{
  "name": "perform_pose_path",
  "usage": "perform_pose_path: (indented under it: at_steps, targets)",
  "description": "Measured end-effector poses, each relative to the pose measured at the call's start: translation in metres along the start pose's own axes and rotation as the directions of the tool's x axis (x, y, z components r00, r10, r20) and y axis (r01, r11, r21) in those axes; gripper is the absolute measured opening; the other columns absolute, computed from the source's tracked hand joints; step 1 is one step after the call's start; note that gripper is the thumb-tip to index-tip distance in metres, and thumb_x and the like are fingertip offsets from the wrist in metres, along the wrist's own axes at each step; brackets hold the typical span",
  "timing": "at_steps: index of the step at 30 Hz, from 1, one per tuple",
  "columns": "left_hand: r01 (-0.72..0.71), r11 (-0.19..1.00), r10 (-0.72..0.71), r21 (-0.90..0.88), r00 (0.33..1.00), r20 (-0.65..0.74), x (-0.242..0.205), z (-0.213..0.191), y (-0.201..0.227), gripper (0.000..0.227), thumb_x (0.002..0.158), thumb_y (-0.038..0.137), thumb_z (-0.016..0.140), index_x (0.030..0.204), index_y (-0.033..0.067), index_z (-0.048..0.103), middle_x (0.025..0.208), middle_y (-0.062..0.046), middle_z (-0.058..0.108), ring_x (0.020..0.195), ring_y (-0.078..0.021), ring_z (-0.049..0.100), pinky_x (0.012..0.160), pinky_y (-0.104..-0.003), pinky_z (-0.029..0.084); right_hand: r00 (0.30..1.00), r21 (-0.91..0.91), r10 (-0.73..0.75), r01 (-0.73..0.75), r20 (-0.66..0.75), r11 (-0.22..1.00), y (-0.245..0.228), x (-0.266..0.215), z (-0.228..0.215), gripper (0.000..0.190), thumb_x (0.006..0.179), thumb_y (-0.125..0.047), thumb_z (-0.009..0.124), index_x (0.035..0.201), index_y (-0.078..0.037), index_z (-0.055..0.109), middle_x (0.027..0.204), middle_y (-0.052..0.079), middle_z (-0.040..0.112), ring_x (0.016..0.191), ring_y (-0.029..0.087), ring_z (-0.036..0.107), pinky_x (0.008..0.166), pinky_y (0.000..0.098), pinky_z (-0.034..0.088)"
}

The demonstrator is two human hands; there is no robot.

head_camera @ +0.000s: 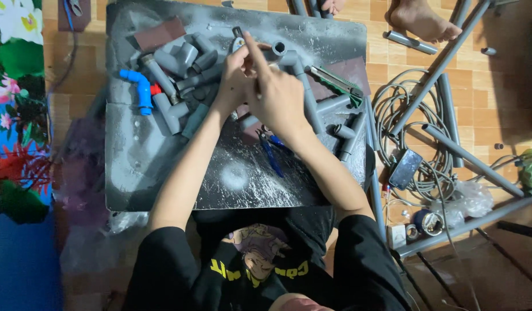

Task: Assembling small PVC pipe components and fittings using pliers and a ruler.

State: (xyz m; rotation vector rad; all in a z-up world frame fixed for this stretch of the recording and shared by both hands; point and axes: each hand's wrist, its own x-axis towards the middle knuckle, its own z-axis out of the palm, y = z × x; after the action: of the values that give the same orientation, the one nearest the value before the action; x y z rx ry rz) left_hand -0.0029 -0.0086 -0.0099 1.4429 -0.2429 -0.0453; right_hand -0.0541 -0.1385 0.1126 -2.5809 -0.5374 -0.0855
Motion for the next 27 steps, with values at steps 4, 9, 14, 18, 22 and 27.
perform_pose_path:
  at_steps: [4, 9, 14, 18, 22, 27]
  targets:
    - [-0.103, 0.993, 0.104, -0.061, 0.994, 0.017, -0.001, 0.003, 0.005, 0.027, 0.099, -0.001, 0.071, 0.125, 0.0002, 0.065, 0.115, -0.005, 0.071, 0.105, -0.0105, 0.068, 0.092, -0.027, 0.059, 0.858, -0.112, -0.367, 0.351, -0.360, 0.930, 0.015, 0.022, -0.052, 0.063, 0.076, -0.023, 0.085, 0.131, -0.013, 0.055, 0.115, 0.019, 0.061, 0.106, 0.035, 0.061, 0.084, 0.0448, 0.055]
    - [-0.107, 0.994, 0.109, -0.023, 0.992, 0.057, -0.003, -0.001, 0.019, 0.036, 0.093, -0.005, 0.076, 0.125, 0.0020, 0.061, 0.113, -0.002, 0.071, 0.104, -0.0122, 0.073, 0.094, -0.029, 0.064, 0.936, 0.346, -0.324, 0.353, -0.141, 0.869, 0.094, 0.043, -0.054, 0.046, 0.096, -0.010, 0.083, 0.135, -0.004, 0.060, 0.128, 0.014, 0.068, 0.118, 0.026, 0.067, 0.096, 0.0389, 0.058]
    - [-0.080, 0.996, 0.076, 0.026, 0.991, 0.108, -0.002, -0.006, 0.038, 0.036, 0.093, 0.000, 0.076, 0.124, 0.0026, 0.058, 0.114, -0.002, 0.071, 0.108, -0.0131, 0.068, 0.089, -0.029, 0.058, 0.963, 0.319, -0.267, 0.247, 0.022, 0.915, 0.084, 0.017, -0.044, 0.031, 0.091, -0.009, 0.083, 0.120, -0.004, 0.075, 0.104, 0.015, 0.076, 0.090, 0.023, 0.073, 0.077, 0.0335, 0.060]
    - [-0.413, 0.647, 0.412, 0.641, 0.897, 0.162, -0.013, 0.001, 0.062, 0.037, 0.074, 0.006, 0.090, 0.104, 0.0023, 0.070, 0.114, -0.008, 0.069, 0.107, -0.0284, 0.067, 0.093, -0.041, 0.054, 0.968, 0.237, -0.238, 0.215, 0.074, 0.947, 0.109, 0.000, -0.007, 0.035, 0.094, -0.009, 0.077, 0.128, -0.005, 0.072, 0.117, 0.016, 0.075, 0.095, 0.024, 0.074, 0.085, 0.0334, 0.062]
    - [-0.338, 0.618, 0.251, 0.710, 0.941, 0.229, -0.017, 0.004, 0.053, 0.027, 0.079, -0.005, 0.077, 0.105, 0.0004, 0.073, 0.107, -0.013, 0.069, 0.105, -0.0346, 0.065, 0.093, -0.042, 0.053, 0.977, 0.112, -0.202, 0.194, 0.065, 0.975, 0.084, -0.008, -0.014, 0.041, 0.083, -0.009, 0.081, 0.121, 0.001, 0.073, 0.102, 0.025, 0.073, 0.090, 0.039, 0.071, 0.086, 0.0429, 0.057]
    - [-0.348, 0.585, 0.185, 0.733, 0.937, 0.297, -0.018, 0.003, 0.066, 0.019, 0.081, -0.004, 0.073, 0.100, -0.0012, 0.073, 0.101, -0.016, 0.071, 0.104, -0.0359, 0.065, 0.094, -0.044, 0.052, 0.980, 0.207, -0.156, 0.127, 0.126, 0.970, 0.086, -0.009, -0.026, 0.047, 0.081, -0.014, 0.083, 0.123, 0.002, 0.072, 0.099, 0.025, 0.073, 0.087, 0.037, 0.071, 0.084, 0.0432, 0.057]
